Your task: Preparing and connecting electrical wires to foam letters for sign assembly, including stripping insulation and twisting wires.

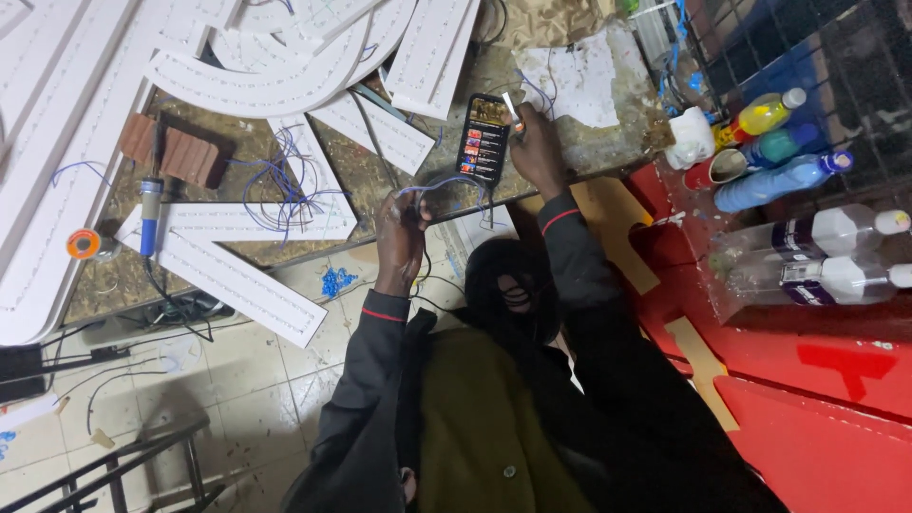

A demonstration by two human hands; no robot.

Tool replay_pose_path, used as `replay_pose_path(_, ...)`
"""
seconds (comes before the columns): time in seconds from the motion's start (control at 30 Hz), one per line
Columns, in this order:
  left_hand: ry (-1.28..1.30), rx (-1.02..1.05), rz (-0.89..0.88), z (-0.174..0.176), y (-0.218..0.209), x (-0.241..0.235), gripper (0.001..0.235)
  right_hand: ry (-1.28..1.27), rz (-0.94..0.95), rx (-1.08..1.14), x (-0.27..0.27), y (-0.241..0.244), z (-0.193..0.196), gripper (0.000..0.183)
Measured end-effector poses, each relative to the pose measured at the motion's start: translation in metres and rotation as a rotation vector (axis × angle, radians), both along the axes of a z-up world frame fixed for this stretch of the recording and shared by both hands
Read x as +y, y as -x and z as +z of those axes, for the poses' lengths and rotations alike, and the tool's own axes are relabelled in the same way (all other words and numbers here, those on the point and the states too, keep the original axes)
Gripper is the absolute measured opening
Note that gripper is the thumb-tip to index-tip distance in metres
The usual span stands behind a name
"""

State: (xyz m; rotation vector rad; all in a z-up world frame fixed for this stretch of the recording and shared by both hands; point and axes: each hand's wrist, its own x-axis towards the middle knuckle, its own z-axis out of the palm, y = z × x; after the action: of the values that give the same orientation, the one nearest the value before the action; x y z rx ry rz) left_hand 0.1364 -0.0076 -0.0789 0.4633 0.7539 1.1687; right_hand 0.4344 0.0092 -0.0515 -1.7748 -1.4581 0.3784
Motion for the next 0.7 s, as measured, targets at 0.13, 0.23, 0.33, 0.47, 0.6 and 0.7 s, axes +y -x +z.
replay_pose_path(0.13, 0.003, -0.003, -0.011, 0.000, 0.008, 0.000, 0.009, 0.045, -0.016, -0.058, 0.002, 0.003, 0.000, 0.028)
replay_pose_path(0.23, 0.007, -0.028, -0.007, 0.008, 0.012, -0.004, 0.010, 0.025, -0.024, -0.032, 0.001, 0.003, 0.001, 0.027)
replay_pose_path(0.33, -0.005, -0.055, -0.004, 0.002, 0.014, -0.002, 0.011, 0.040, -0.035, -0.046, 0.004, -0.002, -0.008, 0.027)
replay_pose_path(0.47, -0.015, -0.062, -0.009, -0.008, 0.018, 0.001, 0.011, 0.044, -0.023, -0.054, 0.002, 0.001, 0.001, 0.027)
replay_pose_path(0.6, -0.009, -0.066, 0.000, -0.005, 0.024, -0.001, 0.011, 0.005, -0.017, -0.001, 0.002, 0.008, 0.005, 0.025)
replay_pose_path(0.7, -0.013, -0.052, -0.007, 0.012, 0.028, -0.008, 0.008, -0.030, -0.033, 0.093, -0.012, 0.034, 0.013, 0.017)
